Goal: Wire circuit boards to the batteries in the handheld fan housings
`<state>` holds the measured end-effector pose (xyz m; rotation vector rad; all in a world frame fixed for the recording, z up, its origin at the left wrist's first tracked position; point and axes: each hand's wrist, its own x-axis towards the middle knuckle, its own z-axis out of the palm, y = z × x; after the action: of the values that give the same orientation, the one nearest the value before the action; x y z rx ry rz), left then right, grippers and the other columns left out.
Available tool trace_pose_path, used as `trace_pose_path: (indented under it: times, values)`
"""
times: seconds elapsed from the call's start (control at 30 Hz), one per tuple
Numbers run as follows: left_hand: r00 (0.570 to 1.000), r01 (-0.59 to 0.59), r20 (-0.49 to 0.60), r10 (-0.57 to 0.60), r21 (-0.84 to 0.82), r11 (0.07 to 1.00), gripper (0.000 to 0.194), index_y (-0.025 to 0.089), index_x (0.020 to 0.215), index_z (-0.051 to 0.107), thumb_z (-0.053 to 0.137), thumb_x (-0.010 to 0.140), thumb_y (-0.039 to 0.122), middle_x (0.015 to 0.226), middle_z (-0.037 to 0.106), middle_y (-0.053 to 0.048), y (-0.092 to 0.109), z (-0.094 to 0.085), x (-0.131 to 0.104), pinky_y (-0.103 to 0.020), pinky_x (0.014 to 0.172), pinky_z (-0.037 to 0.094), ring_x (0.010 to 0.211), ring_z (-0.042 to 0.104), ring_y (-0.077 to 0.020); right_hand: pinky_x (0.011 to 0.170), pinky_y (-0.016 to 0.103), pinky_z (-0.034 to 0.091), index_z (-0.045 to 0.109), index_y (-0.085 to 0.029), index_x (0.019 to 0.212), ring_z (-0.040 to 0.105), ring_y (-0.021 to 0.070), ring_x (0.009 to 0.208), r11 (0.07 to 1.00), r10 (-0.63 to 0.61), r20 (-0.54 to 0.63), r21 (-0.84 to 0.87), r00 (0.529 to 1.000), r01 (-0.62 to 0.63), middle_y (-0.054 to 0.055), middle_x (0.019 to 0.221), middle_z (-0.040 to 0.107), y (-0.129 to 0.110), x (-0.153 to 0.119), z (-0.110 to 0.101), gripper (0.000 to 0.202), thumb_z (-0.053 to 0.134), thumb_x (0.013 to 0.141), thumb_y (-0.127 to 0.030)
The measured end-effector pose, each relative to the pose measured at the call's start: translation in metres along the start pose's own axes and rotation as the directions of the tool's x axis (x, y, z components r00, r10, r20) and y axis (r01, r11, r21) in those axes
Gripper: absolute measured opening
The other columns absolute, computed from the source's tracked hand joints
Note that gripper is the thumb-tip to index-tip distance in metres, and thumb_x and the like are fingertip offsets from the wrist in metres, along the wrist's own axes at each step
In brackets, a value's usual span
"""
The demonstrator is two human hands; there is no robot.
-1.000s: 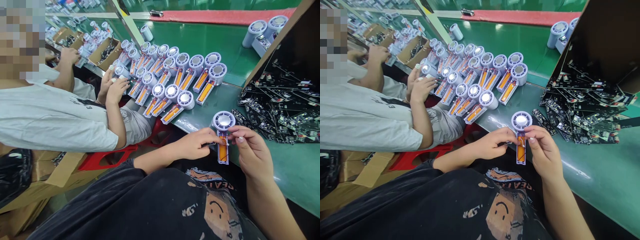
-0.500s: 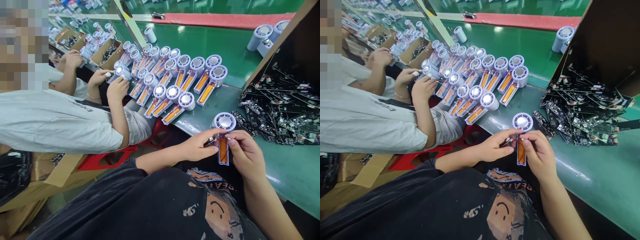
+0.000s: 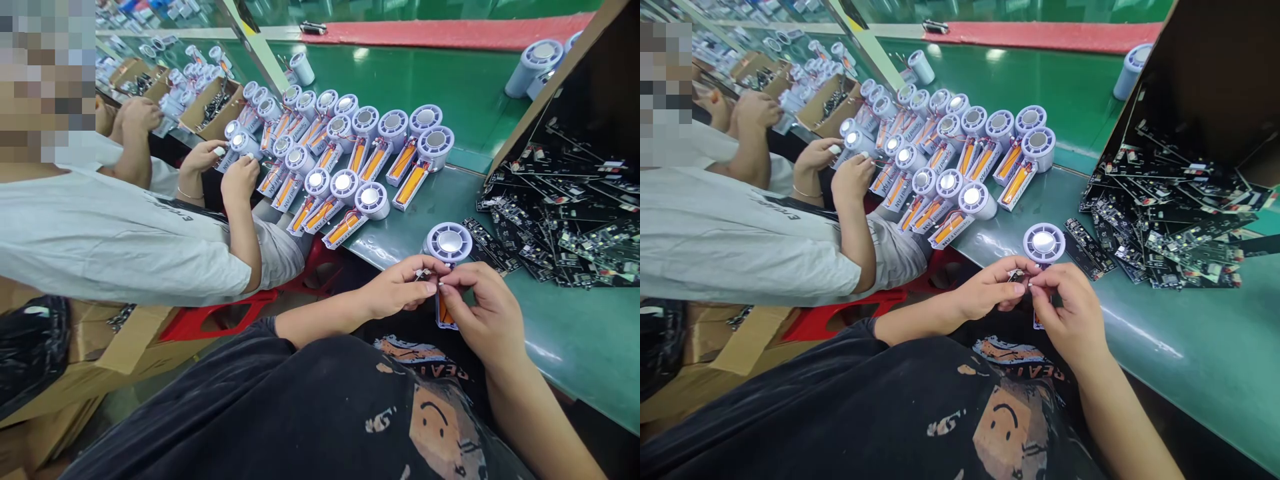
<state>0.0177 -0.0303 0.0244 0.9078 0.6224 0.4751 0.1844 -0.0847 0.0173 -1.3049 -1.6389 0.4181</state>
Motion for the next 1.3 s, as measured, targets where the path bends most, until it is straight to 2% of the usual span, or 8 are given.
trace_pose_path:
  times: [0.23,0.37,0.5,0.63,0.8,1.0,1.2,1.3]
  values:
    - [0.997,0.053,-0.052,-0.058,-0.081,0.995,0.026,0.022,0.099,0.038,0.049,0.075,0.02,0.068,0.058,0.007,-0.003,0.002,0.004,-0.016,0.039,0.029,0.039,0.038,-0.0052,0.062,0.032,0.049,0.067,-0.025,0.083,0.064,0.0166,0.07,0.994,-0.004,-0.045,-0.105,0.999,-0.001,0.001,0.076,0.068,-0.008,0.002,0.002,0.007,0.065,0.087,-0.019]
    - [0.998,0.031,-0.057,-0.03,0.013,0.999,0.019,0.021,0.096,0.042,0.053,0.081,0.028,0.069,0.057,0.006,-0.001,-0.002,0.003,-0.017,0.041,0.033,0.042,0.043,-0.0051,0.062,0.032,0.05,0.068,-0.025,0.084,0.065,0.0168,0.07,0.993,0.033,-0.028,-0.116,0.999,-0.036,0.001,0.078,0.07,-0.008,0.005,-0.002,0.006,0.064,0.088,-0.022]
    - [1.0,0.003,-0.006,-0.002,0.16,0.987,0.024,0.018,0.101,0.05,0.055,0.085,0.035,0.079,0.061,0.002,0.003,-0.009,0.001,-0.019,0.045,0.038,0.049,0.049,-0.0054,0.062,0.03,0.05,0.068,-0.025,0.086,0.065,0.0156,0.072,0.997,0.074,0.012,-0.04,0.997,-0.073,0.001,0.081,0.07,-0.003,0.006,-0.006,0.008,0.062,0.091,-0.025]
    - [0.992,-0.122,0.007,0.128,0.343,0.931,0.022,0.019,0.106,0.057,0.056,0.089,0.032,0.094,0.062,-0.001,0.005,-0.012,-0.003,-0.023,0.058,0.043,0.059,0.049,-0.0059,0.065,0.031,0.05,0.067,-0.026,0.089,0.065,0.016,0.075,0.997,0.082,0.032,0.005,0.996,-0.082,0.001,0.082,0.07,0.0,0.004,-0.007,0.01,0.059,0.094,-0.026]
    - [0.927,-0.319,0.049,0.371,0.621,0.716,0.017,0.02,0.104,0.062,0.061,0.092,0.032,0.099,0.063,-0.004,0.005,-0.009,-0.001,-0.032,0.089,0.048,0.092,0.059,-0.0156,0.069,0.032,0.048,0.066,-0.025,0.089,0.063,0.0164,0.077,0.999,0.034,0.081,0.031,0.996,-0.036,0.001,0.082,0.068,0.004,0.005,-0.007,0.011,0.058,0.095,-0.027]
    - [0.855,-0.422,0.114,0.506,0.72,0.551,0.011,0.021,0.098,0.064,0.057,0.096,0.03,0.093,0.066,-0.003,-0.003,-0.011,0.005,-0.034,0.091,0.048,0.093,0.06,-0.0165,0.071,0.035,0.043,0.066,-0.026,0.086,0.061,0.0179,0.078,0.999,0.052,0.14,-0.021,0.989,-0.049,0.001,0.082,0.068,0.009,0.003,-0.006,0.017,0.055,0.097,-0.033]
    - [0.851,-0.428,0.134,0.508,0.738,0.521,0.013,0.021,0.092,0.065,0.057,0.095,0.031,0.094,0.069,-0.004,-0.002,-0.015,0.007,-0.034,0.09,0.049,0.092,0.062,-0.017,0.073,0.038,0.04,0.07,-0.027,0.085,0.062,0.0203,0.079,0.993,0.074,0.143,-0.107,0.987,-0.059,0.002,0.084,0.072,0.011,0.002,-0.007,0.025,0.053,0.098,-0.042]
    - [0.865,-0.38,0.047,0.499,0.712,0.591,0.015,0.02,0.088,0.065,0.06,0.093,0.032,0.092,0.068,-0.004,-0.004,-0.013,0.009,-0.033,0.088,0.049,0.09,0.061,-0.0162,0.072,0.038,0.045,0.07,-0.028,0.089,0.065,0.0203,0.079,0.996,0.062,0.102,-0.067,0.993,-0.056,0.002,0.085,0.072,0.011,0.002,-0.006,0.017,0.058,0.095,-0.038]
